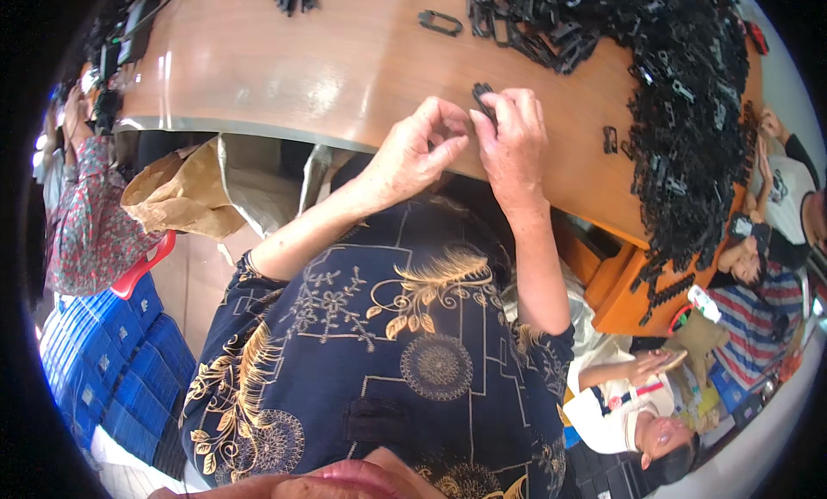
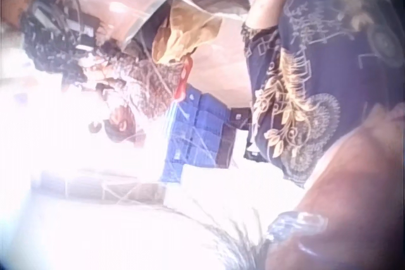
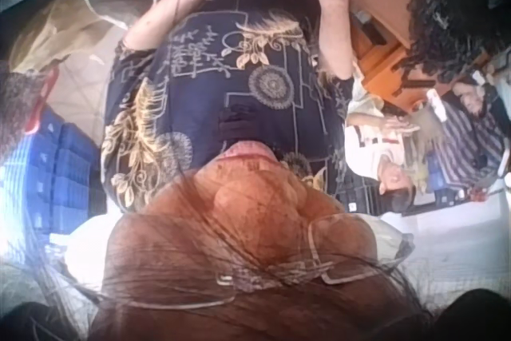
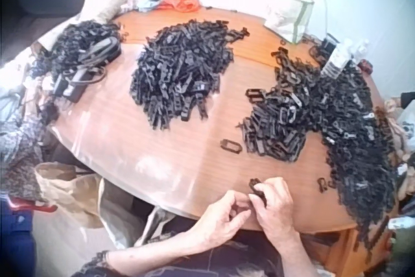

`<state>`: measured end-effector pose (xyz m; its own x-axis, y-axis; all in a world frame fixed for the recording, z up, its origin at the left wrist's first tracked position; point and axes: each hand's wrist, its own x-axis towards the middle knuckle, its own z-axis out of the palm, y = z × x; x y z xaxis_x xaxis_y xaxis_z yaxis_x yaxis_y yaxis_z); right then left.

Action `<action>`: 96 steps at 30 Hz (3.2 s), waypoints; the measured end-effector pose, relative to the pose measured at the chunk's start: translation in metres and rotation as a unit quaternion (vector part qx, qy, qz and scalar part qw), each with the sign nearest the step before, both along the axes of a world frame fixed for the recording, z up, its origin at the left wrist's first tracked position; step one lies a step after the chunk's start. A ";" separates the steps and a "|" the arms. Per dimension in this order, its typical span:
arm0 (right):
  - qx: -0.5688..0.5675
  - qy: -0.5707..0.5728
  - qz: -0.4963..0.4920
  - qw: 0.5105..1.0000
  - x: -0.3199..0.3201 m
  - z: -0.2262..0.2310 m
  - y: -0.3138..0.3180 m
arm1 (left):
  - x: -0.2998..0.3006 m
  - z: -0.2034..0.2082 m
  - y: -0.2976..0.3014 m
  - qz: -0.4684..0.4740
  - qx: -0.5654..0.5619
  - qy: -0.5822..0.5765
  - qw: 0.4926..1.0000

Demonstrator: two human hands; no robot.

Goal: The person picks up small plastic components from the desk and fits the pieces together by hand to assemble them.

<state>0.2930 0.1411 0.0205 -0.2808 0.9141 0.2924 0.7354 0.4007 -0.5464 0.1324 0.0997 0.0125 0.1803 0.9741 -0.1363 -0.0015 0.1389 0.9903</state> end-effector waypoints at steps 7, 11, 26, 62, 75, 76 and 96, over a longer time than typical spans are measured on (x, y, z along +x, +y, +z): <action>0.091 -0.109 0.045 0.989 0.012 0.003 0.005 | -0.050 0.002 0.040 0.087 0.093 0.153 0.980; 0.120 -0.122 0.070 0.983 0.015 0.001 0.006 | -0.103 -0.002 0.118 0.161 0.215 0.364 0.892; -0.223 0.356 -0.070 0.905 0.027 -0.011 -0.006 | -0.121 -0.024 0.203 0.139 0.251 0.401 0.870; -0.241 0.257 -0.001 0.936 -0.021 0.016 -0.006 | -0.034 0.010 0.029 0.066 -0.089 -0.012 0.994; -0.273 0.256 0.018 0.927 -0.006 0.018 -0.024 | -0.033 0.009 0.014 -0.096 -0.107 0.010 0.990; -0.256 0.274 0.047 0.926 -0.006 0.019 -0.025 | -0.032 0.015 0.013 -0.082 -0.121 0.009 0.989; -0.495 0.410 0.096 0.760 -0.055 0.003 -0.042 | -0.081 0.011 -0.052 0.030 -0.232 -0.155 0.960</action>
